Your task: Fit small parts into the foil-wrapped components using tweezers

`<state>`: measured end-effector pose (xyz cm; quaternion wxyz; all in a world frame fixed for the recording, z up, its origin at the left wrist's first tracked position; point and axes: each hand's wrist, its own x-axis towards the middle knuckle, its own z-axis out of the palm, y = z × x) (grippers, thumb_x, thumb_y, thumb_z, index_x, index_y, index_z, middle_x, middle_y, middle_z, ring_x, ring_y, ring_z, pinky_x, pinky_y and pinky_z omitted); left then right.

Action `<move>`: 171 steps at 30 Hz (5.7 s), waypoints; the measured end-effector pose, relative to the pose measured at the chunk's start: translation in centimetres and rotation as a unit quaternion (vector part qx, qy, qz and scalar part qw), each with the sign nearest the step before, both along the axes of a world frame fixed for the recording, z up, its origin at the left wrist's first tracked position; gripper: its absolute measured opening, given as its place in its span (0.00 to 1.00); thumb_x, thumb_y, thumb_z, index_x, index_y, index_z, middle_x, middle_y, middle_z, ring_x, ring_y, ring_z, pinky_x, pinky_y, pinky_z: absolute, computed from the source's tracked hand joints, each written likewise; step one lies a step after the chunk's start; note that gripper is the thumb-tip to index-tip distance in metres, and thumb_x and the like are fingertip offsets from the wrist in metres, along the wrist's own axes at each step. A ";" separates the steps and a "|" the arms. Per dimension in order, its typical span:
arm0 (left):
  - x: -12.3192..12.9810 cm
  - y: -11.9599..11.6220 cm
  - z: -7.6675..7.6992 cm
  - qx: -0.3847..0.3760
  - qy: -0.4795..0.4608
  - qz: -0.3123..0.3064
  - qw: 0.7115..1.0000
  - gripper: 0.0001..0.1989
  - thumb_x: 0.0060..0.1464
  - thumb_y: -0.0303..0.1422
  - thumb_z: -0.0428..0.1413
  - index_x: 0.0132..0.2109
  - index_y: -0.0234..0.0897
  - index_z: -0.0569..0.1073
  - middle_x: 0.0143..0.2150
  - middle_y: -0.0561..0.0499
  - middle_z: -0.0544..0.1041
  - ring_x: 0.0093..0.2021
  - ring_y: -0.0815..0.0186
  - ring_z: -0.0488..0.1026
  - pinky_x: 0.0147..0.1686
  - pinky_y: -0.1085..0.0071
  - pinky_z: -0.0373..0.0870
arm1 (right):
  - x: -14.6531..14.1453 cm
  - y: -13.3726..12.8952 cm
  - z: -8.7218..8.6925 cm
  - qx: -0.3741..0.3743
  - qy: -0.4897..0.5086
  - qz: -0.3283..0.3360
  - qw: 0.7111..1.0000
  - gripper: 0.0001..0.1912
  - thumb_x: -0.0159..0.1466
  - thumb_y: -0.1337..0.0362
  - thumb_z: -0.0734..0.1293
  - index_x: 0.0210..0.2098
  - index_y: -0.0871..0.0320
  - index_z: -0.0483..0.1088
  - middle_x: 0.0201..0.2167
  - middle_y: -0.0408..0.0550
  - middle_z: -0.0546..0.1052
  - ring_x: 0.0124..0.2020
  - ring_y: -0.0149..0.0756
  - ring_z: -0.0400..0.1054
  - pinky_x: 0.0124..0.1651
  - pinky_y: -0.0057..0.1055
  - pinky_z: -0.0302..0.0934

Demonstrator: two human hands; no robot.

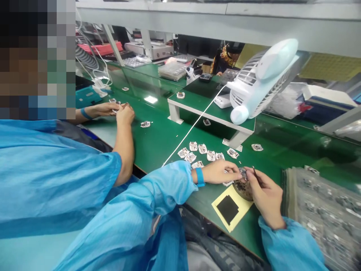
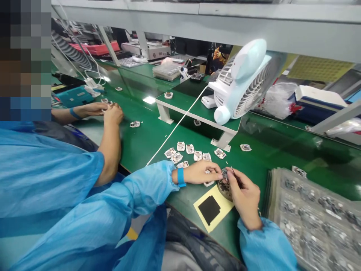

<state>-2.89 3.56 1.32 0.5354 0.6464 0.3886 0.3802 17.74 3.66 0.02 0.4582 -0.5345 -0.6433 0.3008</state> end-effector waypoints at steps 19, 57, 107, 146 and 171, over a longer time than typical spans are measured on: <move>0.8 0.3 0.5 -0.061 -0.026 0.067 0.996 0.17 0.55 0.45 0.62 0.33 0.34 0.74 0.24 0.55 0.69 0.22 0.73 0.63 0.21 0.77 0.58 | -0.6 0.9 1.2 -0.041 0.094 0.052 0.993 0.17 0.62 0.49 0.72 0.41 0.56 0.80 0.40 0.50 0.84 0.40 0.42 0.78 0.45 0.37 0.73; 0.0 0.5 0.7 -0.007 -0.069 0.125 0.990 0.24 0.66 0.46 0.51 0.57 0.35 0.80 0.48 0.44 0.81 0.32 0.67 0.68 0.31 0.71 0.65 | -0.9 0.3 2.3 -0.163 0.130 0.128 0.970 0.19 0.60 0.47 0.74 0.33 0.59 0.77 0.19 0.40 0.71 0.20 0.27 0.61 0.24 0.26 0.55; 0.9 0.1 -0.1 0.060 0.020 0.128 0.990 0.21 0.58 0.34 0.63 0.58 0.38 0.77 0.46 0.45 0.80 0.32 0.69 0.69 0.32 0.72 0.65 | -0.5 0.7 2.0 -0.191 0.159 0.088 0.965 0.20 0.58 0.46 0.75 0.28 0.58 0.74 0.18 0.38 0.67 0.19 0.26 0.55 0.24 0.27 0.49; 2.5 -0.4 -1.2 -0.045 -0.124 0.118 0.984 0.17 0.59 0.41 0.64 0.50 0.36 0.76 0.40 0.48 0.81 0.41 0.63 0.79 0.43 0.69 0.76 | -0.8 0.4 1.5 -0.091 0.172 0.099 0.976 0.12 0.57 0.57 0.75 0.31 0.57 0.73 0.29 0.42 0.76 0.30 0.33 0.70 0.36 0.30 0.64; 2.3 -1.5 -0.3 0.113 0.051 0.160 0.979 0.09 0.66 0.34 0.56 0.50 0.42 0.78 0.48 0.52 0.81 0.45 0.64 0.75 0.40 0.69 0.67 | -0.2 0.0 1.9 0.264 -0.001 0.087 0.961 0.13 0.60 0.73 0.75 0.42 0.52 0.76 0.40 0.48 0.76 0.41 0.37 0.74 0.42 0.36 0.71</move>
